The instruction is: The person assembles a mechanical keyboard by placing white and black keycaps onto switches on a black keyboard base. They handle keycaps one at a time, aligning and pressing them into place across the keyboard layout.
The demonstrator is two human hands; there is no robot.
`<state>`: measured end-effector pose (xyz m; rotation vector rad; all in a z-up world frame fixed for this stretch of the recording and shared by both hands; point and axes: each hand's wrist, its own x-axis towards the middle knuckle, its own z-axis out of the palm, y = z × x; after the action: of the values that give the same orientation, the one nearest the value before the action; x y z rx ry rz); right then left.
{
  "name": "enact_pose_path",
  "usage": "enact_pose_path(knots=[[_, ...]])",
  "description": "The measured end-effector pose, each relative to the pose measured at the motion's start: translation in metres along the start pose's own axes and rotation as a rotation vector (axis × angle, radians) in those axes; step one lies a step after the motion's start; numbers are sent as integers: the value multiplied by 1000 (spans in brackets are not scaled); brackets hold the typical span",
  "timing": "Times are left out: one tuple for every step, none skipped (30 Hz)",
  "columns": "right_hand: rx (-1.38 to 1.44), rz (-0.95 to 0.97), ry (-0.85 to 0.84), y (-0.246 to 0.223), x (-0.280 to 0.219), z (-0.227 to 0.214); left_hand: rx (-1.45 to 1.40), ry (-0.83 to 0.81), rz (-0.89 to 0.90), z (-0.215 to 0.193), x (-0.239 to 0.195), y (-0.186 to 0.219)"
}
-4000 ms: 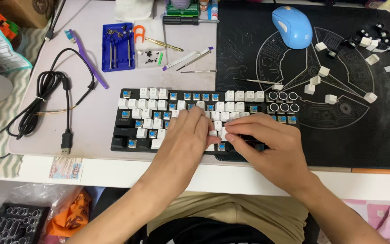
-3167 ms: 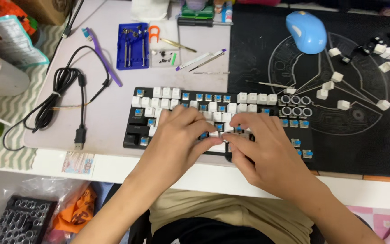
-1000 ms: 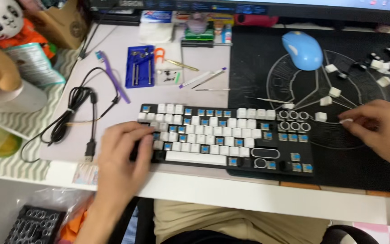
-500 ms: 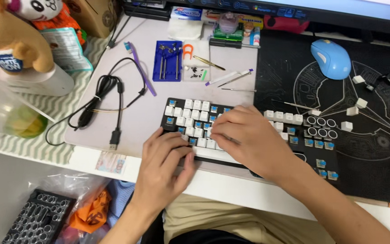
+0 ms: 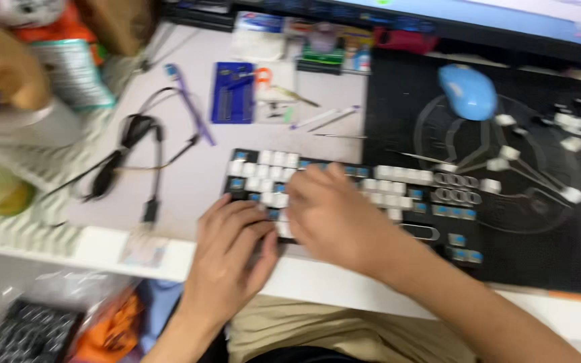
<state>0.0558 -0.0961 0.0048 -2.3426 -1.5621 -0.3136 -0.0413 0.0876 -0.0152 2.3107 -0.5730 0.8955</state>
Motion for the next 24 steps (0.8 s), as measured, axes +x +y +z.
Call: enact_pose_path(knots=[[-20, 27, -6, 0, 1, 5, -30, -1, 17, 2, -1, -1], [-34, 110, -74, 1, 1, 10, 20, -49, -1, 4, -2, -2], [-46, 193, -139, 1, 2, 15, 75, -98, -15, 5, -3, -3], [-64, 221, -140, 2, 0, 8, 48, -98, 5, 9, -4, -2], [14, 221, -122, 2, 1, 2, 117, -159, -10, 10, -6, -2], [91, 220, -102, 2, 2, -3, 187, -218, -25, 11, -7, -3], [79, 236, -91, 5, -7, -12, 178, -219, -4, 12, -8, -3], [135, 207, -15, 7, -15, -21, 207, -239, -5, 13, -9, -4], [193, 171, 58, 8, -23, -29, 240, -258, -12, 13, -11, -4], [183, 182, 65, 18, -41, -38, 234, -258, 3, 14, -9, -6], [240, 353, 125, 26, -59, -46, 259, -278, -30, 15, -11, -6], [298, 525, 184, 35, -76, -54, 284, -298, -63, 16, -13, -6], [303, 526, 180, 44, -97, -64, 284, -303, -67, 17, -12, -5], [144, 562, 257, 54, -117, -74, 321, -308, -58, 18, -11, -4], [-14, 593, 338, 64, -135, -84, 364, -313, -46, 17, -9, -4], [-7, 592, 340, 74, -154, -86, 369, -318, -47, 17, -9, -3], [-57, 685, 299, 84, -173, -88, 355, -307, -50, 17, -8, -2], [-108, 776, 256, 95, -192, -90, 342, -296, -53, 18, -7, 0], [-102, 773, 257, 97, -200, -90, 347, -297, -56, 18, -5, 0], [-86, 775, 234, 99, -207, -89, 323, -299, -51, 19, -4, 0], [-63, 772, 213, 102, -211, -86, 307, -302, -50, 16, -5, 0], [-50, 762, 215, 105, -216, -83, 322, -305, -57, 18, -3, 3], [-63, 703, 221, 108, -218, -77, 308, -300, -58, 17, -2, 3], [-77, 644, 228, 111, -219, -71, 294, -295, -60, 15, 0, 4]])
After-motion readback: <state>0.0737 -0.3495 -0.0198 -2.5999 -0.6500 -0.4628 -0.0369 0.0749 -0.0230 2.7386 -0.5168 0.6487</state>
